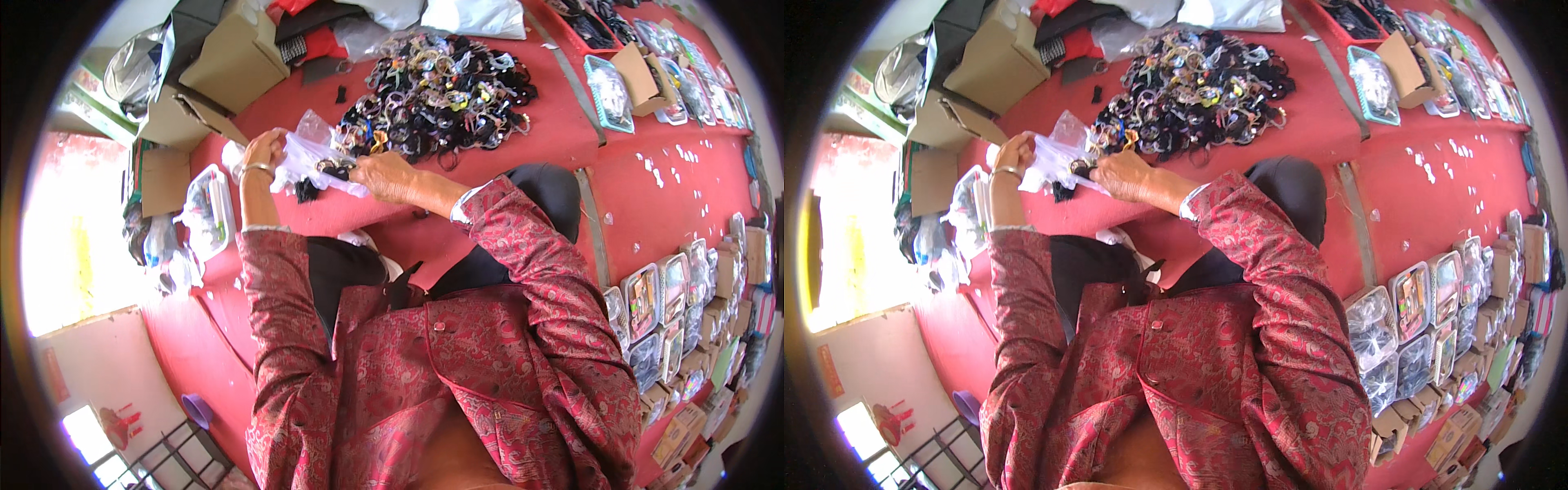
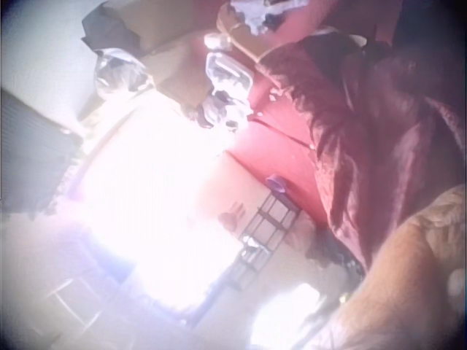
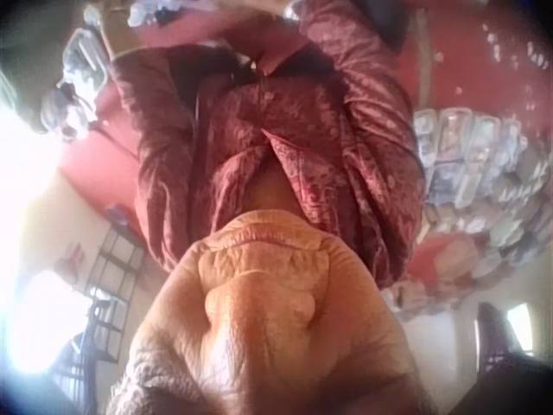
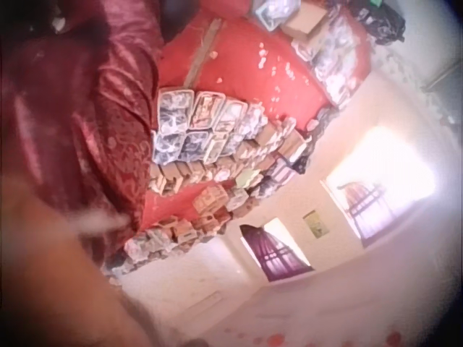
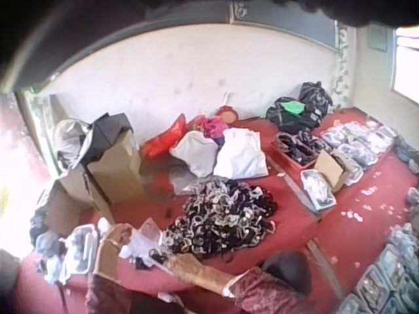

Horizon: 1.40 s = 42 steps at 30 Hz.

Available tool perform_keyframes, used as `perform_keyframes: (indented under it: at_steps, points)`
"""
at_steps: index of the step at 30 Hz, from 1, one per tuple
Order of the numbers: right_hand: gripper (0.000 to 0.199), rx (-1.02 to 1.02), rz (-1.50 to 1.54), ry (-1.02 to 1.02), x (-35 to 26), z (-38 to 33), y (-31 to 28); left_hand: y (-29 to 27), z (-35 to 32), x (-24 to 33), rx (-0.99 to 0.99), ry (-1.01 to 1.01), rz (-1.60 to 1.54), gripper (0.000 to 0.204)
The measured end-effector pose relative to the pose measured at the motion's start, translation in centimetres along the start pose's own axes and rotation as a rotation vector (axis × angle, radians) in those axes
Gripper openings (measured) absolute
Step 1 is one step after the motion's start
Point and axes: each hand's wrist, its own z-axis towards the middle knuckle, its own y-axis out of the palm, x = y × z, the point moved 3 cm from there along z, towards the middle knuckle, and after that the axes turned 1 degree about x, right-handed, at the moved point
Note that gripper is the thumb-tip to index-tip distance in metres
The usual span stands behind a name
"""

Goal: The person sits on the floor and sorts through a large pile of hair accessories, picking up individual items and placing them into a plastic bag. The person also briefly handles a hairbrush and a small green box before returning to the sorting task.

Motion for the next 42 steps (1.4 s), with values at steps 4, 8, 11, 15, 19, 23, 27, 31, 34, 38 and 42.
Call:
perform_keyframes:
  at_steps: [4,8,11,15,19,23,27,31,34,38,42]
  points:
    - [0.009,-0.289,-0.008,0.068,1.4,-1.1,4.7,1.6,0.4,-1.7,0.011,-0.15,0.481,0.01]
    - [0.012,-0.339,0.002,0.134,0.4,-0.5,4.7,0.7,1.2,-1.1,0.06,-0.076,0.457,0.014]
    - [0.011,-0.175,0.099,0.064,-1.3,0.9,3.5,-2.0,3.1,-0.4,0.131,0.212,0.861,0.015]
    - [0.012,-0.054,0.257,0.039,-1.9,1.3,3.0,0.0,1.7,2.4,0.253,0.39,1.156,0.022]
    - [0.013,-0.168,0.184,0.09,-0.6,0.4,7.3,-1.3,5.5,-1.8,-0.06,0.323,1.74,0.026]
    - [0.009,-0.133,0.201,0.086,-0.3,1.3,6.2,0.8,6.2,-3.5,-0.155,0.265,1.848,0.03]
    - [0.018,-0.161,0.5,0.103,-1.8,2.1,5.3,0.8,3.3,-0.4,0.272,0.339,1.306,0.025]
    - [0.042,-0.347,0.407,0.002,-2.8,1.0,6.7,-2.1,2.5,-2.9,0.254,0.133,1.334,0.027]
    - [0.057,-0.488,0.201,0.117,-1.1,0.0,7.5,-0.2,2.1,-0.7,0.09,0.262,1.535,0.029]
    - [0.057,-0.408,0.227,0.114,-1.6,0.6,6.5,-2.1,5.7,-1.6,0.192,0.401,1.767,0.03]
    - [0.041,-0.027,0.473,0.193,3.3,2.5,2.6,-1.2,3.5,-1.0,0.254,0.57,1.324,0.052]
